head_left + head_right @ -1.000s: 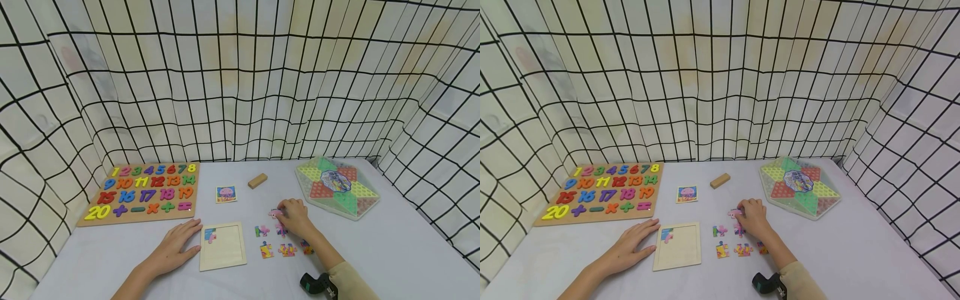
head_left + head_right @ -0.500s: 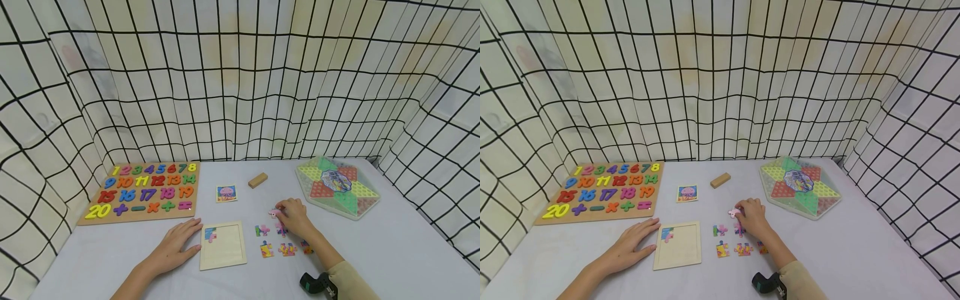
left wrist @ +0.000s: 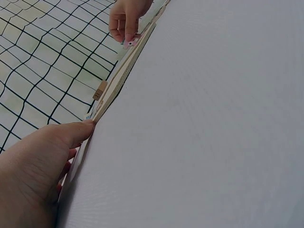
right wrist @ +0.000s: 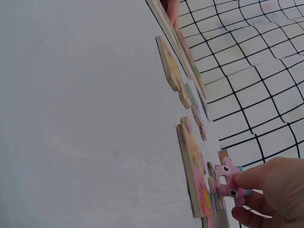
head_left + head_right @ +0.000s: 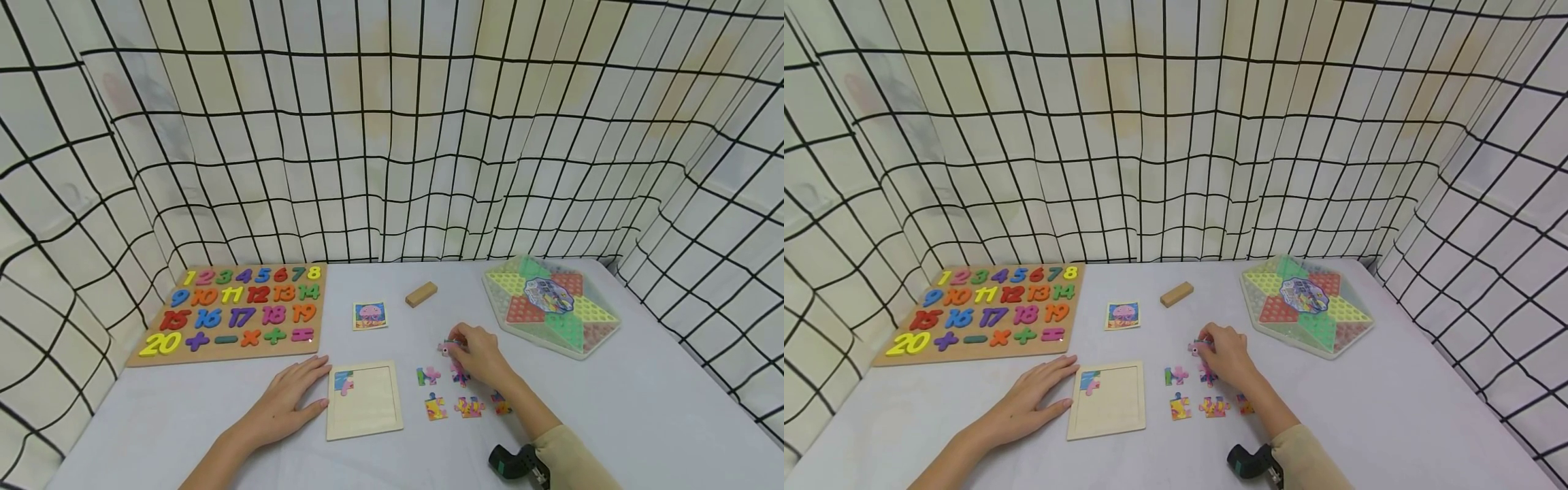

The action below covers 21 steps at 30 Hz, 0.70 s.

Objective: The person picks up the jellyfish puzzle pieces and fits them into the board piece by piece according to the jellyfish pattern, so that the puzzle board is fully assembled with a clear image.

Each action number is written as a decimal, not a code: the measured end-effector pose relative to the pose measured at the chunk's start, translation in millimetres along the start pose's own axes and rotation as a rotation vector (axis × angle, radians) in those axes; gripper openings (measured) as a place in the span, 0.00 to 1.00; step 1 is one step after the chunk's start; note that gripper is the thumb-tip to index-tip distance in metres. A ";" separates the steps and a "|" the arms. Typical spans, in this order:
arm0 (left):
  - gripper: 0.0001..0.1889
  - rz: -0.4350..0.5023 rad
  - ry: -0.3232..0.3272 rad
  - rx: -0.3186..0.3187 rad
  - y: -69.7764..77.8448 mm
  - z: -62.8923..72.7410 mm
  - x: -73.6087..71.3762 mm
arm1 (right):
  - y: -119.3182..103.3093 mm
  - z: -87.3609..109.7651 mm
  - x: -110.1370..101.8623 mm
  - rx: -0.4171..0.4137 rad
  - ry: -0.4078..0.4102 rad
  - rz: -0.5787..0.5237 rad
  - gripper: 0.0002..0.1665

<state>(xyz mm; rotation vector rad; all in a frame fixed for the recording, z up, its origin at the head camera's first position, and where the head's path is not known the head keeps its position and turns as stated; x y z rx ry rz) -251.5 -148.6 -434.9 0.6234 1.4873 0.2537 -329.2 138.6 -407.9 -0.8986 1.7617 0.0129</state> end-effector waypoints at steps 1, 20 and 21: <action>0.30 0.000 0.001 0.001 0.1 0.2 -0.1 | -0.3 0.1 0.0 0.002 0.001 -0.010 0.06; 0.30 0.002 -0.001 0.012 1.7 1.4 -1.5 | -35.8 -13.7 11.3 -0.063 -0.003 -0.236 0.04; 0.30 0.002 -0.001 0.012 1.7 1.5 -1.6 | -37.5 -14.8 13.6 -0.062 -0.008 -0.241 0.04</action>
Point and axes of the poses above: each hand's wrist, its own z-axis away from the middle knuckle, its own x-axis out of the palm, y = z × x, the point moved 10 cm from there along -z, towards the middle knuckle, and after that the axes turned 13 degrees about -x, right-handed, at the moved point
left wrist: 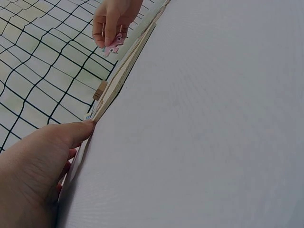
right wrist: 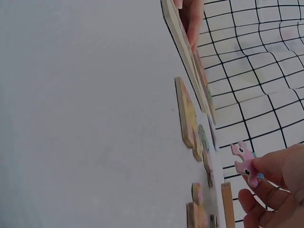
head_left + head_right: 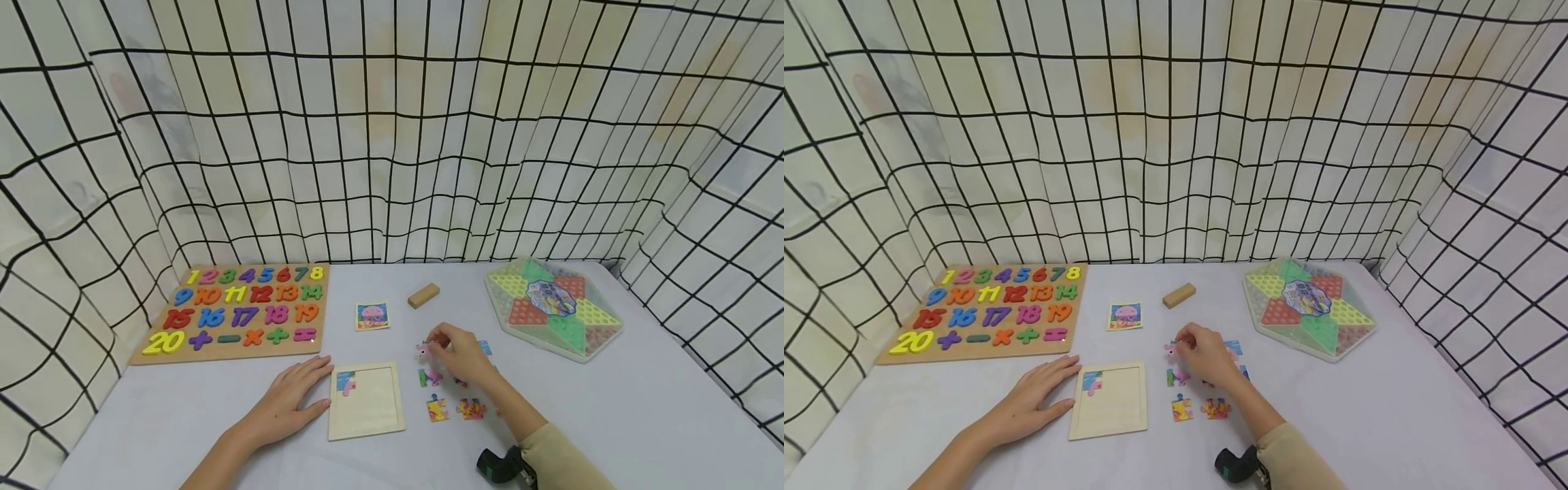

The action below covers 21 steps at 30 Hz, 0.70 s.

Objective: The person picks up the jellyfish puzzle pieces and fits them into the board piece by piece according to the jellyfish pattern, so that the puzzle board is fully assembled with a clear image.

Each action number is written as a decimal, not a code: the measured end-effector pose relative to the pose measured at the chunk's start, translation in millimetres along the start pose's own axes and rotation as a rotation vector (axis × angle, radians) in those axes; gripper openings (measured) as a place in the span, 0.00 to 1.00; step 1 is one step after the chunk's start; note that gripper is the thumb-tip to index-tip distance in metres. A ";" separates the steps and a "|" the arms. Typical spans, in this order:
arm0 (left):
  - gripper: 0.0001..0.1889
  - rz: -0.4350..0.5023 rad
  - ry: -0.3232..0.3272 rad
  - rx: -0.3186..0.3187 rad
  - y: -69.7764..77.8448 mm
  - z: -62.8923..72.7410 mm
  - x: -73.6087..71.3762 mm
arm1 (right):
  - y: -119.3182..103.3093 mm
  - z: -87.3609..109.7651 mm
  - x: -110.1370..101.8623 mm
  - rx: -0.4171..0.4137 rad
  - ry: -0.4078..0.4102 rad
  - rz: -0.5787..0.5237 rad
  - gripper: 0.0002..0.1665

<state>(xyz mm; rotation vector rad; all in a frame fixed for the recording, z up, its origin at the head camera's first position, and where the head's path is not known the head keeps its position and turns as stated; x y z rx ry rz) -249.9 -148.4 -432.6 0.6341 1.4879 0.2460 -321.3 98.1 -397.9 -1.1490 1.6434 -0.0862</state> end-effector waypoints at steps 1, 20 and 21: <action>0.30 -0.001 0.000 0.000 0.1 0.0 0.1 | -0.8 -1.0 2.7 0.001 -0.003 -0.005 0.03; 0.30 -0.005 0.001 -0.006 -2.1 -0.5 1.5 | -36.9 -14.1 51.6 -0.084 -0.120 -0.111 0.03; 0.30 -0.005 0.001 -0.007 -2.1 -0.6 1.4 | -38.2 -14.6 53.3 -0.082 -0.123 -0.111 0.04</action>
Point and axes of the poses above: each hand's wrist, its own z-axis away from the middle knuckle, its own x-axis out of the palm, y = z × x, the point moved 10 cm from there along -z, towards the middle knuckle, and after that the axes turned 13 degrees about -x, right-handed, at the moved point
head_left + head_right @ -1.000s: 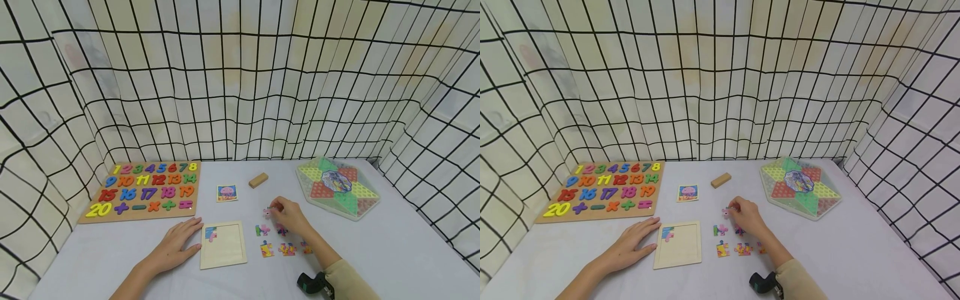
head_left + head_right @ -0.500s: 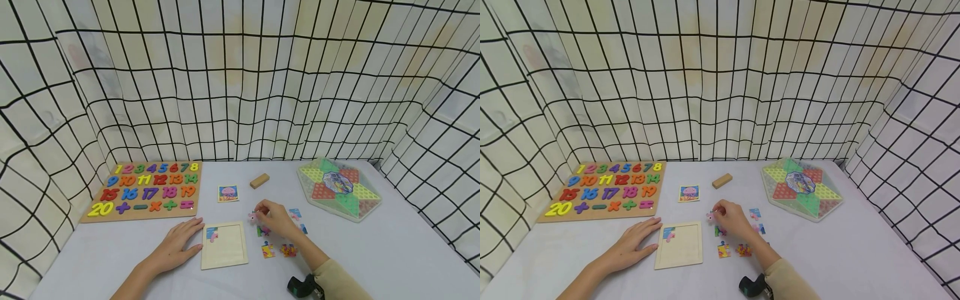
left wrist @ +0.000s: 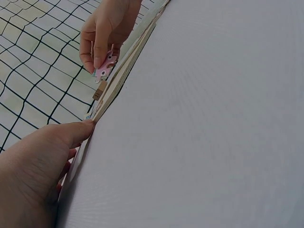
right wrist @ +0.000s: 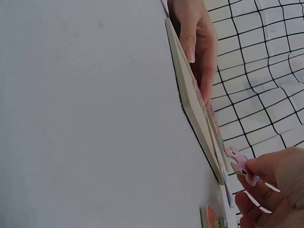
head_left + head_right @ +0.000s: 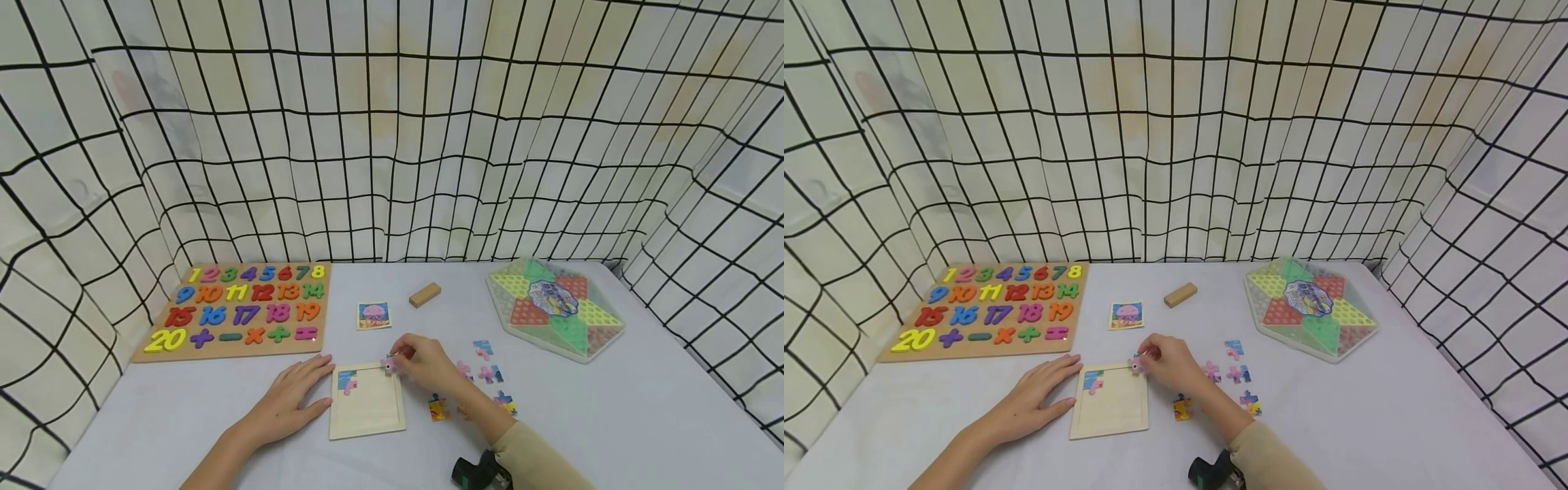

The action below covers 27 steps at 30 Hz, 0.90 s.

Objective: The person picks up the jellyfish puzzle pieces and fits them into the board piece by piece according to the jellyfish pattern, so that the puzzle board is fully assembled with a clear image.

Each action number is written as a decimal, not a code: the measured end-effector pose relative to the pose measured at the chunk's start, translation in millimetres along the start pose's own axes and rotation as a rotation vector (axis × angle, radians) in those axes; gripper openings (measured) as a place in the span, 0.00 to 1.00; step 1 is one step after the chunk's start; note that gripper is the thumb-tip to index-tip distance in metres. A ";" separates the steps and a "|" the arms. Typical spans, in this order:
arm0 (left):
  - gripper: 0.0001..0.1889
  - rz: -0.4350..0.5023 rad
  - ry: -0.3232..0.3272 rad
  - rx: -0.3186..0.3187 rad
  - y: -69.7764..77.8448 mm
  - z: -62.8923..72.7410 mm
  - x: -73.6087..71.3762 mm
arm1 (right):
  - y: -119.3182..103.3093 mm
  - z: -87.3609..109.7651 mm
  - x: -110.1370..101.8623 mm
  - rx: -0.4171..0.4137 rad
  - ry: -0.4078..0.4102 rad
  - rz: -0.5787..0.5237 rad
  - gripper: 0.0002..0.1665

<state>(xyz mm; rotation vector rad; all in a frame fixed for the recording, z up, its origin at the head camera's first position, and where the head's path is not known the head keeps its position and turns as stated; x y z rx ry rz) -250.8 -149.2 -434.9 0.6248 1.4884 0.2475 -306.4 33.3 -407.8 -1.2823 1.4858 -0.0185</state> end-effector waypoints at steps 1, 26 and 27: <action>0.30 0.000 -0.001 -0.001 -0.1 0.0 0.0 | -0.8 -0.7 2.0 0.004 -0.004 -0.003 0.04; 0.30 -0.001 -0.012 -0.013 0.1 -0.3 -0.8 | -14.2 -12.5 36.1 0.005 -0.042 -0.014 0.02; 0.30 0.000 -0.014 -0.017 -0.4 -0.4 -0.9 | -14.8 -12.7 36.7 0.002 -0.040 -0.013 0.02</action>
Point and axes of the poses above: each hand's wrist, its own z-axis away from the middle knuckle, its own x-axis out of the palm, y = z × x, the point moved 10 cm from there along -z, towards the middle knuckle, and after that the axes turned 13 degrees about -x, right-handed, at the moved point
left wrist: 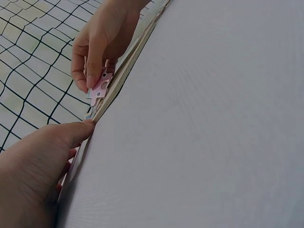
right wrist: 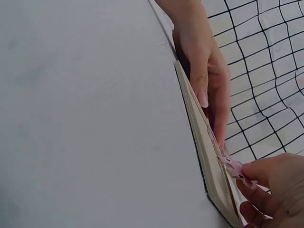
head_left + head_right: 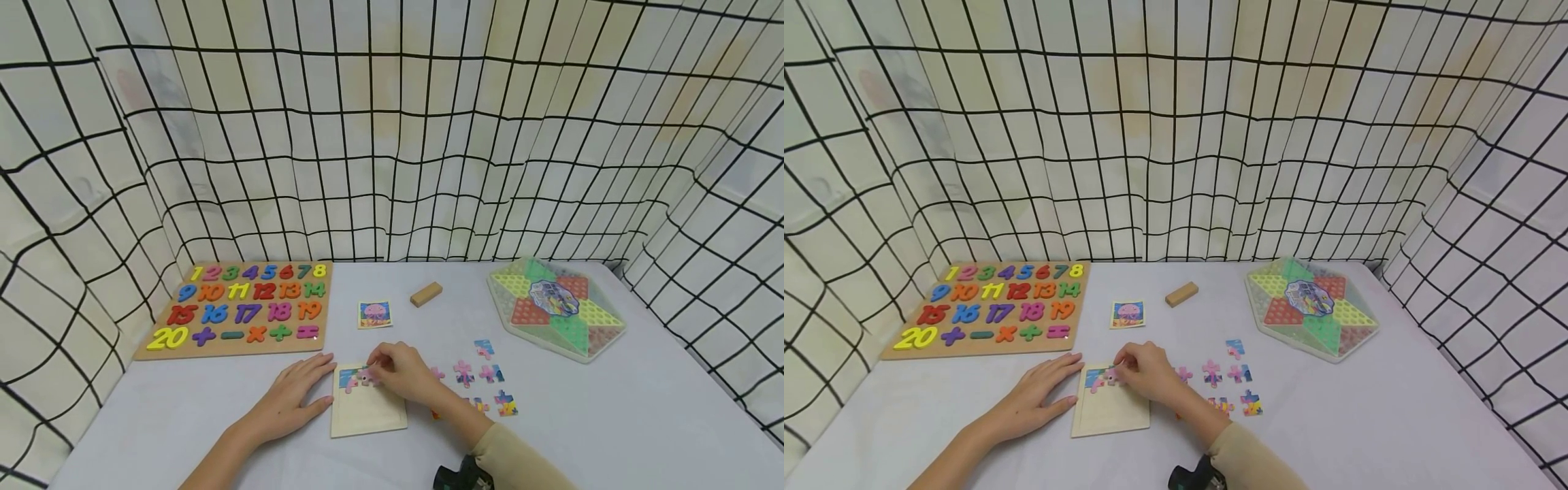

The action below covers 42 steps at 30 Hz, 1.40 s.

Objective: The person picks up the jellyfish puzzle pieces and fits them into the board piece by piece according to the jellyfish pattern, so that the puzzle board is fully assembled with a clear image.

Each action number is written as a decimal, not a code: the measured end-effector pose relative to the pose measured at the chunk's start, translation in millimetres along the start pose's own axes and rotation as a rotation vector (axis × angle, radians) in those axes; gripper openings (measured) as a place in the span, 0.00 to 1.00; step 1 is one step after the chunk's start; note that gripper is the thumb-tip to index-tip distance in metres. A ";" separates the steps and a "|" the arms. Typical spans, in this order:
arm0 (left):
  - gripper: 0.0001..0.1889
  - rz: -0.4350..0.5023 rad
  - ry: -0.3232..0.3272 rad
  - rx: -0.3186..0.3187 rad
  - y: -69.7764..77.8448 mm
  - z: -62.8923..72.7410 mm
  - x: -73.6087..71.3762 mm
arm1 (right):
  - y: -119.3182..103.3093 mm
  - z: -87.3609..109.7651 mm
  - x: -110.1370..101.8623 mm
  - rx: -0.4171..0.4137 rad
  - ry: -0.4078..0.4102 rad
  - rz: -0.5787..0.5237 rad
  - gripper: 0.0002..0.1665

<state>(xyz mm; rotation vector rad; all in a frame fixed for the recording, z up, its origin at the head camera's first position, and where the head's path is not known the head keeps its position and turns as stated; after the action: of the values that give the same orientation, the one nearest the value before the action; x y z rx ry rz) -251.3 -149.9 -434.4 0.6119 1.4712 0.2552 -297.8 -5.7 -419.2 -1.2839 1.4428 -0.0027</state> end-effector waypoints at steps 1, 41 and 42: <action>0.30 0.002 -0.001 0.001 0.0 0.0 0.0 | -0.8 -0.5 0.3 -0.008 0.003 0.001 0.02; 0.30 -0.005 0.010 0.017 -0.5 -0.4 0.2 | -7.0 -6.8 6.2 -0.055 0.012 0.216 0.03; 0.30 -0.004 0.010 0.017 -0.4 -0.4 0.2 | -7.6 -7.1 6.7 -0.060 0.011 0.217 0.03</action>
<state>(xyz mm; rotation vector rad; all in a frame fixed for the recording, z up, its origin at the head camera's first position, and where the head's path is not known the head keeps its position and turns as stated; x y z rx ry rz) -251.7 -150.1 -434.7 0.6219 1.4849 0.2434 -296.0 -17.7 -416.7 -1.1711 1.5961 0.1799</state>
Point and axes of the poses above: each hand's wrist, its own z-axis away from the middle knuckle, its own x-axis out of the palm, y = z × x, the point moved 10 cm from there along -z, towards the middle knuckle, and after that the axes turned 13 degrees about -x, right-handed, at the moved point
